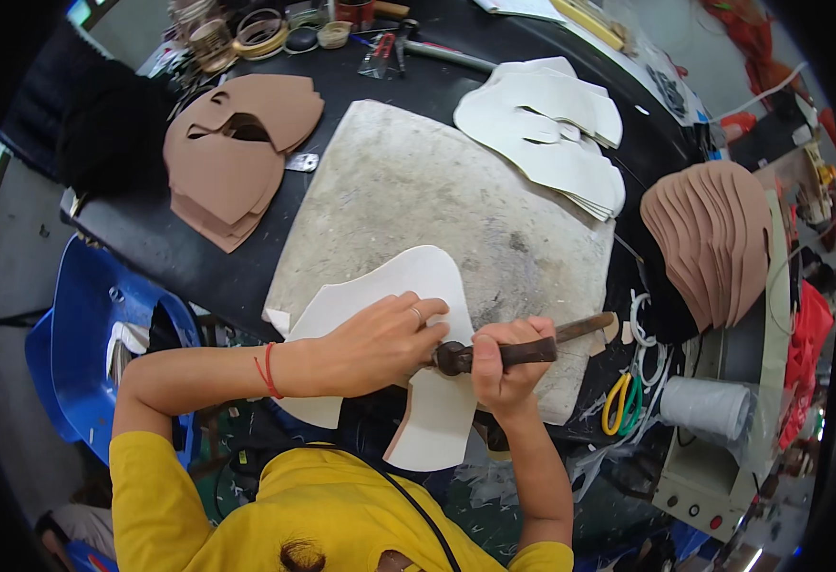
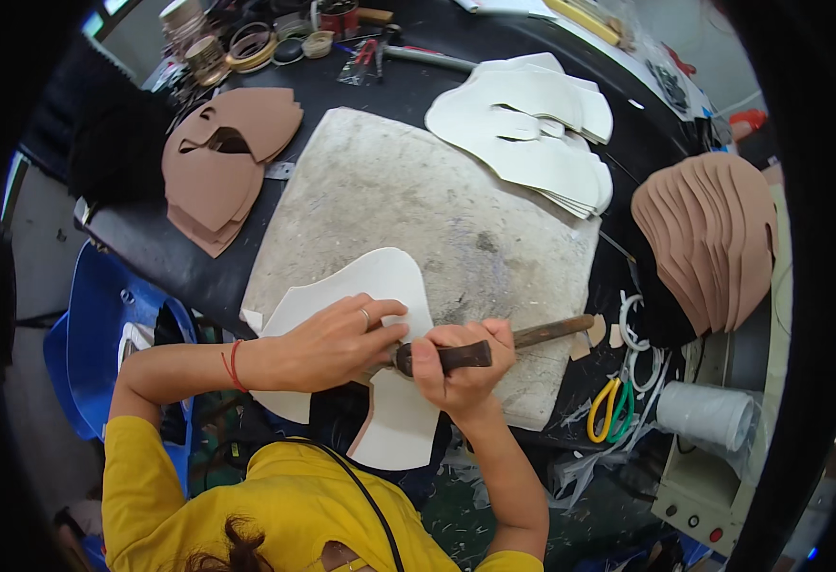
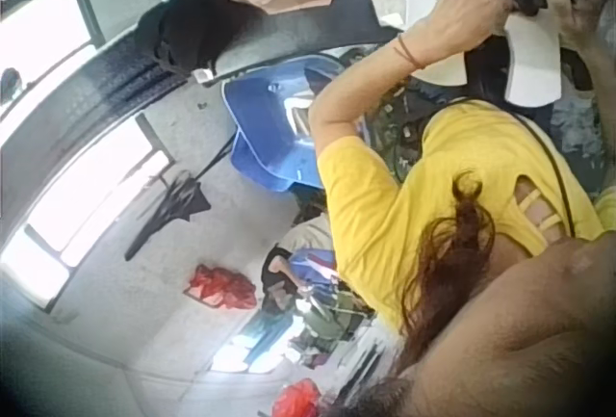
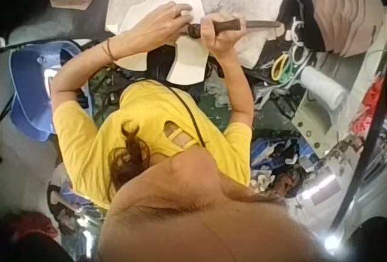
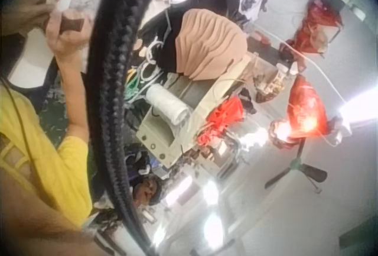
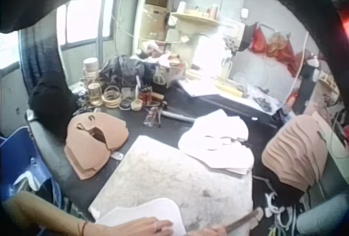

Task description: Hammering the edges of leather shoe components to smooth or bond them.

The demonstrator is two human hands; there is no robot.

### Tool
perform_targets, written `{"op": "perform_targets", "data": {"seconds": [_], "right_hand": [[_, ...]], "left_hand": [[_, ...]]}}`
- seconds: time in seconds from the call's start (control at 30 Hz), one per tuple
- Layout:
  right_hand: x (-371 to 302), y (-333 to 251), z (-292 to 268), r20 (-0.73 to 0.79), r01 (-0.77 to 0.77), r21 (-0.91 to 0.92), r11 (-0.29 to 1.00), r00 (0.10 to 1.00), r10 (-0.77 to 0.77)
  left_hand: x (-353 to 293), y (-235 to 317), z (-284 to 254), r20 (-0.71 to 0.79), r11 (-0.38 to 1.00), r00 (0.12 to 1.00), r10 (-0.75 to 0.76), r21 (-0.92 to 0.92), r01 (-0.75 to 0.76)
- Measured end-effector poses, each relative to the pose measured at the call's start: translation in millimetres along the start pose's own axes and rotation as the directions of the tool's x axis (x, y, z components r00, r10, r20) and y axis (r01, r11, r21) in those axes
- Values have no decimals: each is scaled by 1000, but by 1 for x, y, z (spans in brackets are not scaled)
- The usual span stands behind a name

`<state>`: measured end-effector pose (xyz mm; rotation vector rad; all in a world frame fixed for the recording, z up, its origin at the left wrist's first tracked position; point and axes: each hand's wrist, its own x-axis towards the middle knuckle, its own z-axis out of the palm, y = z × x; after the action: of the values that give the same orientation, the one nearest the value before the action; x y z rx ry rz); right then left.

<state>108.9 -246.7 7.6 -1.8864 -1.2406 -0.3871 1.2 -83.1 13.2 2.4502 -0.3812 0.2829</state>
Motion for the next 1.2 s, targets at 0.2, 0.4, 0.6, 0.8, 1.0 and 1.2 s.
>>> {"op": "perform_targets", "data": {"seconds": [0.2, 0.4, 0.6, 0.8, 1.0, 1.2], "right_hand": [[0, -4, -11, -138, 90, 42, 995, 987, -84], [22, -6, 30, -212, 73, -44, 996, 974, -80], [13, -5, 18, -308, 83, -6, 997, 948, -81], [-1, -9, -22, -265, 22, -57, 998, 964, -36], [-29, 2, -32, -396, -62, -150, 987, 918, -2], [-47, -4, -33, -473, -171, -55, 984, 872, 125]], "left_hand": [[41, -2, 2, 86, 975, 987, -134, -168, 147], [6, -3, 1, -90, 971, 970, -224, -110, 214], [29, 11, -8, 117, 995, 993, 11, -98, 1], [74, 10, -31, 348, 863, 859, 375, 207, -460], [46, 19, 12, 203, 887, 907, 370, 213, -410], [32, 22, 26, -17, 978, 978, 206, 32, -206]]}}
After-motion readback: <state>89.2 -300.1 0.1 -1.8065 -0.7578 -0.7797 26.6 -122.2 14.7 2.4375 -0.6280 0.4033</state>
